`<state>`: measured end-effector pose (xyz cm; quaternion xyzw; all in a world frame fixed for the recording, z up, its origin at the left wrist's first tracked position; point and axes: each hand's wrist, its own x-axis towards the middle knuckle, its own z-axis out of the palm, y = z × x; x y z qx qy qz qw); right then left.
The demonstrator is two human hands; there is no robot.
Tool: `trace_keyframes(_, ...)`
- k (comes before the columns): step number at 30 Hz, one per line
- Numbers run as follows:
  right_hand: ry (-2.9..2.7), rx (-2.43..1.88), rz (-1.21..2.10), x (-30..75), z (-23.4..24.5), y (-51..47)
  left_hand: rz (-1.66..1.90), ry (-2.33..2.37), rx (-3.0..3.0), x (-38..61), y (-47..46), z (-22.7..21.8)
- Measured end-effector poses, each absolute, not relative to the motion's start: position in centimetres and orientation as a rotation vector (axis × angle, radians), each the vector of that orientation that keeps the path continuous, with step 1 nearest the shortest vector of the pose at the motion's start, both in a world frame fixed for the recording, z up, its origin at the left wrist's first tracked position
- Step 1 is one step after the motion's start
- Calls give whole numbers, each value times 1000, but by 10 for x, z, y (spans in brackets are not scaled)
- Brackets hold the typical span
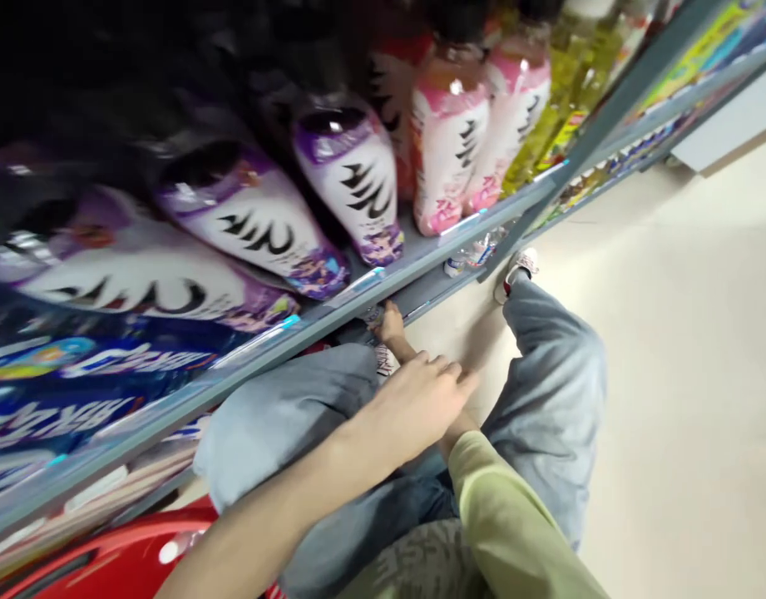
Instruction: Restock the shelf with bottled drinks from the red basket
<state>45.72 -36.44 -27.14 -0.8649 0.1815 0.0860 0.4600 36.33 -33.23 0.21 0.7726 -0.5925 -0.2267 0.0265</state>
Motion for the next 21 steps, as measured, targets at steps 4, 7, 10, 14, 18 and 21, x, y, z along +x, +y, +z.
trace_keyframes(4,463,-2147,233,458,-298,-360,-512,-1951,2404,366,-328,-1)
trace_keyframes(7,436,-2157,259,463,-309,-359,-479,-2000,2432,367,-327,-5)
trace_keyframes(10,408,-2147,306,470,-317,-358,-582,-2022,2428,367,-328,-3)
trace_keyframes(14,382,-2130,334,480,-324,-356,-677,-2056,2395,367,-333,-1)
trace_keyframes(18,361,-2134,325,481,-325,-354,-760,-2091,2382,368,-338,-5)
trace_keyframes(21,346,-2144,312,478,-324,-356,-783,-2082,2396,368,-340,-7)
